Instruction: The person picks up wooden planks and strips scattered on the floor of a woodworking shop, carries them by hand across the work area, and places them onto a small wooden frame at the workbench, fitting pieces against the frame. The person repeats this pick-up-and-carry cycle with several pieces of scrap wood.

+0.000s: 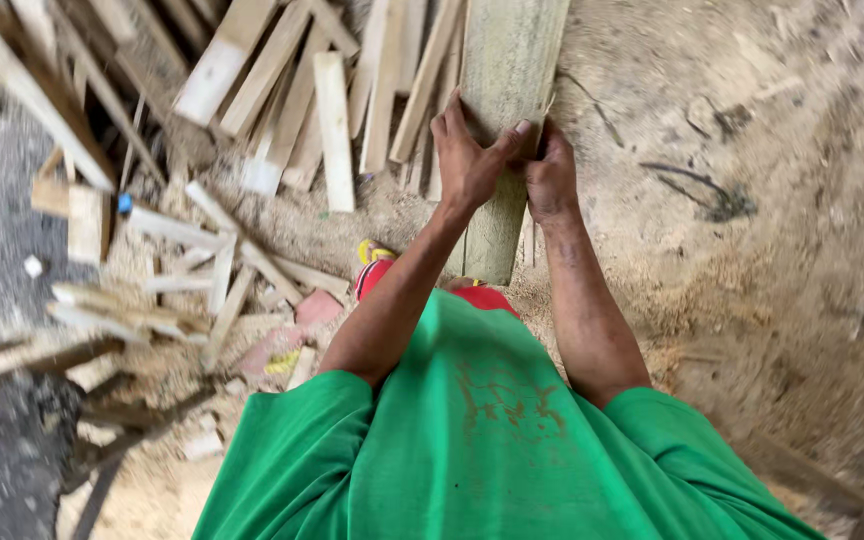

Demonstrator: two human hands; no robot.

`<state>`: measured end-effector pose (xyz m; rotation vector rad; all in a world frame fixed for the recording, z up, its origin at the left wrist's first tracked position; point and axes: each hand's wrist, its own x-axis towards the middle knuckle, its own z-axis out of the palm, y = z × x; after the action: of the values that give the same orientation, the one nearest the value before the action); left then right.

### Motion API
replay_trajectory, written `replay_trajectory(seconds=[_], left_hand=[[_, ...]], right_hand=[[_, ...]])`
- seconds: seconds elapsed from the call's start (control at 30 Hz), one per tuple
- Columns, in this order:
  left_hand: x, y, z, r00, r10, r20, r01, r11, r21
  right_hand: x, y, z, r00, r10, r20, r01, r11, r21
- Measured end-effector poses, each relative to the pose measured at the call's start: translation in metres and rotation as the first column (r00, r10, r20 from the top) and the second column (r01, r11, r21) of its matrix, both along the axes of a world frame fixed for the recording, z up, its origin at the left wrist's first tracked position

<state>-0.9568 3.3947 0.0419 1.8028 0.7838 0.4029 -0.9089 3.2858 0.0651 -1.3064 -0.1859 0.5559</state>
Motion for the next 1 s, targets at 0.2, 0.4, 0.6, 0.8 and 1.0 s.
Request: replay_trajectory(seconds=[0.2,0.4,0.6,0.8,1.0], left_hand=[[-0.051,0.074,-0.030,0.946,0.306,-0.107,-0.315,0.945,-0.084],[-0.095,0.155,-0.059,0.855,0.503,-0.125,-0.519,0.827,-0.215],[-0.153,0.223,-0.089,0.681,0.693,-0.236,-0.731,0.661,-0.172],[-0.186,0.252,-0.110,0.487,0.842,-0.232,-0.872,0.451,-0.192],[-0.195,0.264,-0.120,0.328,0.914,-0.239,-0.938,0.285,-0.199]], right_hand=[[-0.029,0.109,-0.032,0.976,0.216,0.007,-0.210,0.957,-0.199],[-0.062,0.219,-0.055,0.896,0.438,0.080,-0.436,0.899,-0.035],[-0.122,0.303,-0.069,0.759,0.644,0.093,-0.622,0.760,-0.186],[-0.142,0.344,-0.075,0.560,0.827,0.039,-0.807,0.556,-0.200],[-0.134,0.371,-0.084,0.332,0.925,-0.183,-0.930,0.353,0.100]])
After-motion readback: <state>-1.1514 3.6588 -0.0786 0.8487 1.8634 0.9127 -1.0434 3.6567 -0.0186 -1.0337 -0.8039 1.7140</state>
